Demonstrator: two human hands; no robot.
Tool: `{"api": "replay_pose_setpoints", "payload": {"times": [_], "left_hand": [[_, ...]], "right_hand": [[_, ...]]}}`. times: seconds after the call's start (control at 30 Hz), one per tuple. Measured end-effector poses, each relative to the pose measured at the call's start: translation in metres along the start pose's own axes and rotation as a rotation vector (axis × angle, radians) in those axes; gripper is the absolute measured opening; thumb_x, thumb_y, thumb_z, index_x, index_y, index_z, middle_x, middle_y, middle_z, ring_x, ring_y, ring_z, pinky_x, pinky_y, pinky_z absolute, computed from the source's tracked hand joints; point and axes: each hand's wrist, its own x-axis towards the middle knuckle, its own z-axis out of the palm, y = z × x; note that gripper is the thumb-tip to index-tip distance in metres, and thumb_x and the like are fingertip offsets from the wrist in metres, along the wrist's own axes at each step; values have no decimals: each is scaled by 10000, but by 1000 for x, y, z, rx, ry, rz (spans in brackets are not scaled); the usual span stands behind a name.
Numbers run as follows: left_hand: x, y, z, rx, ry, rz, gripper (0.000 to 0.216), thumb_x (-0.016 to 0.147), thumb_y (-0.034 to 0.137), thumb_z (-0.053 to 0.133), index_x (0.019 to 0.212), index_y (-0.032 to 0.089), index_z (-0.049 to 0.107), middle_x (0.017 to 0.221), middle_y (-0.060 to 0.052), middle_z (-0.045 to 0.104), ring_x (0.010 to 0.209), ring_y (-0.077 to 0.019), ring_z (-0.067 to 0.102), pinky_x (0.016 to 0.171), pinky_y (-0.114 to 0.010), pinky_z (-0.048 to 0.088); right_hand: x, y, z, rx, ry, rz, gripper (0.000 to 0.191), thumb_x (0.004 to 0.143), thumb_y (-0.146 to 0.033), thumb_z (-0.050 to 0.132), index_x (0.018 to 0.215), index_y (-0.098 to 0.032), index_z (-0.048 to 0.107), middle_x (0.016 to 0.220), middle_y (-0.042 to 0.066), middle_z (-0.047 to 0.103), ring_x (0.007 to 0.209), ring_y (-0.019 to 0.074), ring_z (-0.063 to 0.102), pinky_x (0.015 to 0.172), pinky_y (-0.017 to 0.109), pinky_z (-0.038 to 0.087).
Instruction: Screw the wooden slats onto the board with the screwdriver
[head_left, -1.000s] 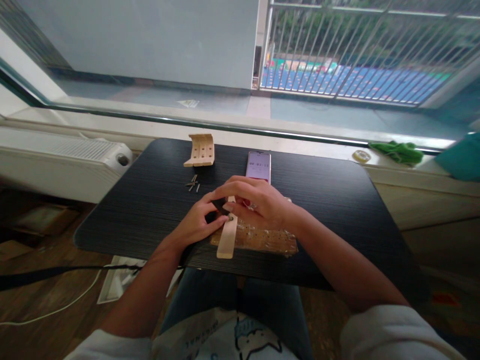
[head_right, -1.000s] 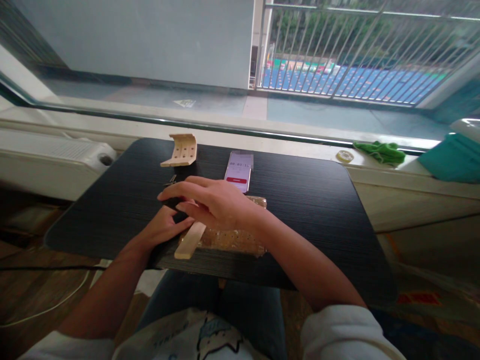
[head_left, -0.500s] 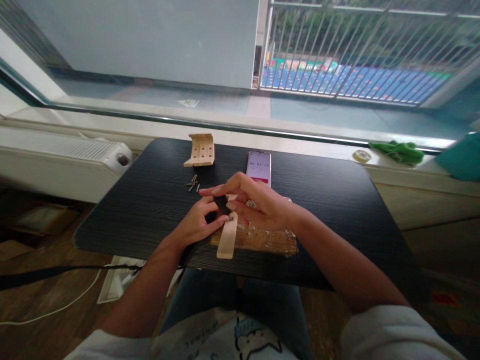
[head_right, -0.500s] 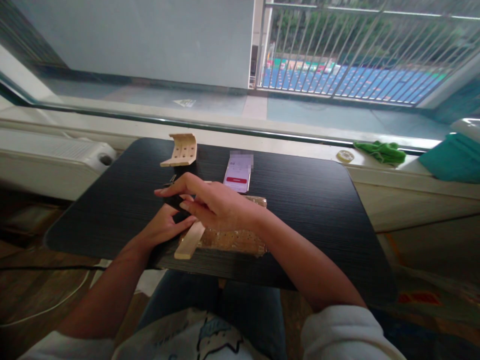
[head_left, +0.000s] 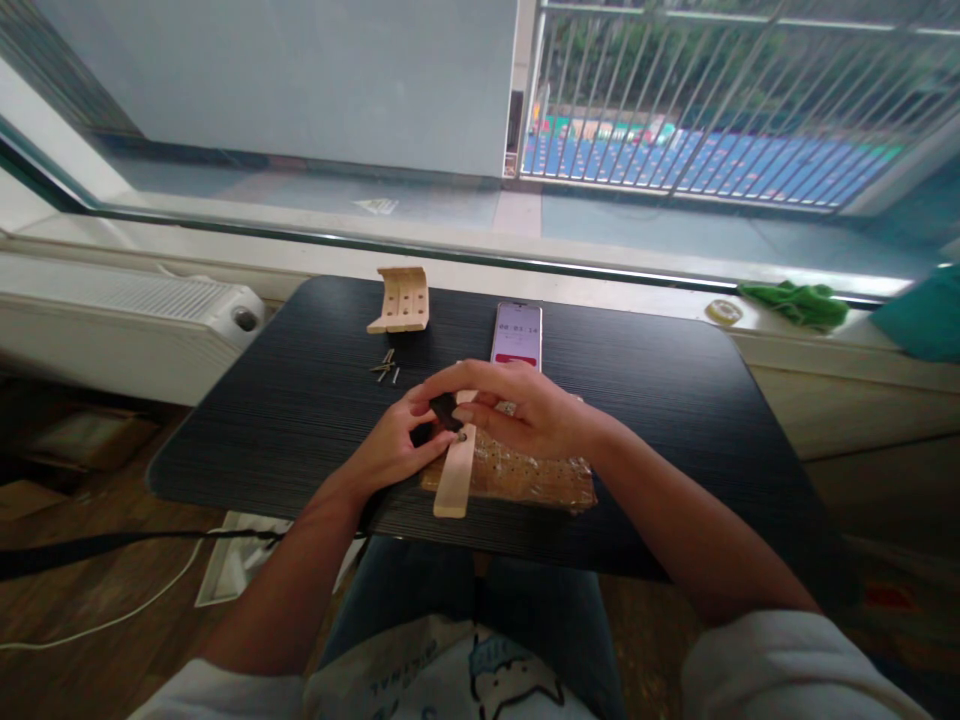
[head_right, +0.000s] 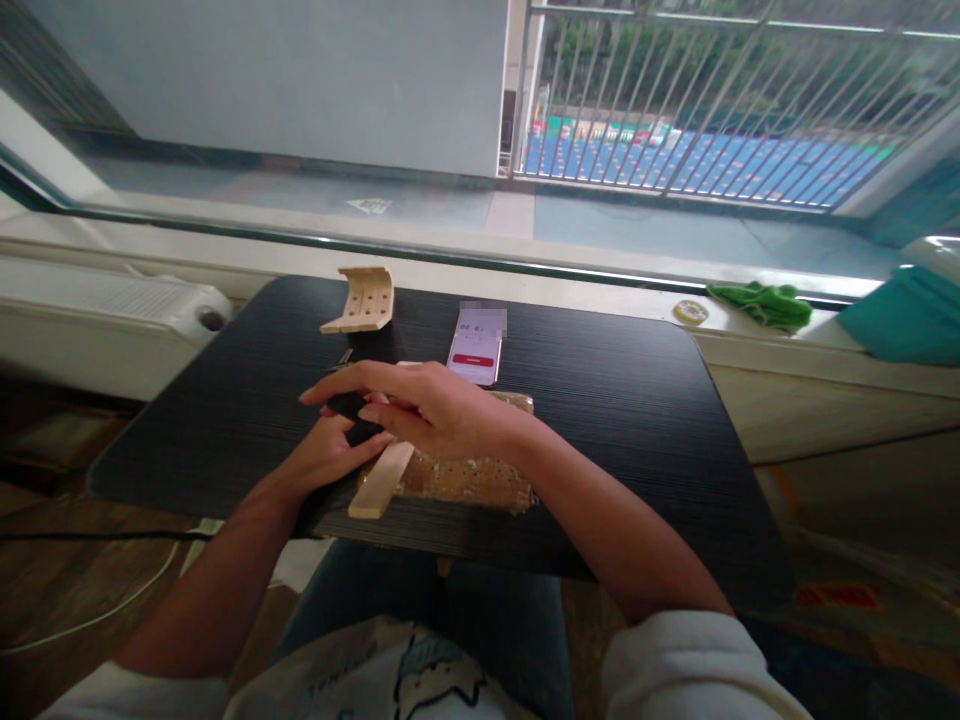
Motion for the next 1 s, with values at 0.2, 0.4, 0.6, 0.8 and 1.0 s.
{"api": "replay_pose_setpoints", "payload": {"times": [0.2, 0.4, 0.6, 0.8, 1.0], "left_hand": [[0, -3, 0, 12, -2, 16, 256, 817, 406, 577, 704, 188, 650, 947, -68, 669, 985, -272, 593, 883, -412, 501], [0, -3, 1, 5, 12, 7, 218, 806, 382, 589, 732, 186, 651, 944, -69, 657, 962, -261, 591, 869, -410, 508], [2, -2, 0, -12, 6, 52, 182, 811, 347, 592, 760, 177, 632, 1031, -80, 642, 1021, -259, 581, 933, -411, 477], [2, -2, 0, -28, -9, 43, 187, 815, 320, 573, 699, 174, 587, 1046, -89, 617, 1048, -258, 567, 947, -403, 466], [3, -4, 0, -14, -15, 49, 193, 813, 333, 578, 692, 183, 596, 1012, -73, 611, 1032, -252, 567, 940, -396, 467]], "right_hand": [[0, 3, -1, 9, -4, -26, 384, 901, -20, 392, 1222, -155, 555, 1140, 67, 677, 992, 92, 639, 793, 210, 491], [0, 2, 0, -11, 16, -13, 335, 918, -66, 427, 1208, -151, 571, 1137, 58, 687, 962, 76, 642, 776, 188, 490], [0, 1, 0, -75, 48, -20, 300, 909, -76, 478, 1183, -132, 587, 1062, 41, 705, 773, 34, 618, 659, 144, 461], [0, 0, 0, -121, 73, -17, 264, 905, -131, 525, 1160, -134, 597, 1000, 42, 685, 744, 53, 583, 636, 169, 459], [0, 1, 0, -145, 109, -47, 244, 890, -170, 570, 1128, -126, 603, 889, 23, 644, 757, 69, 580, 629, 174, 458]]}}
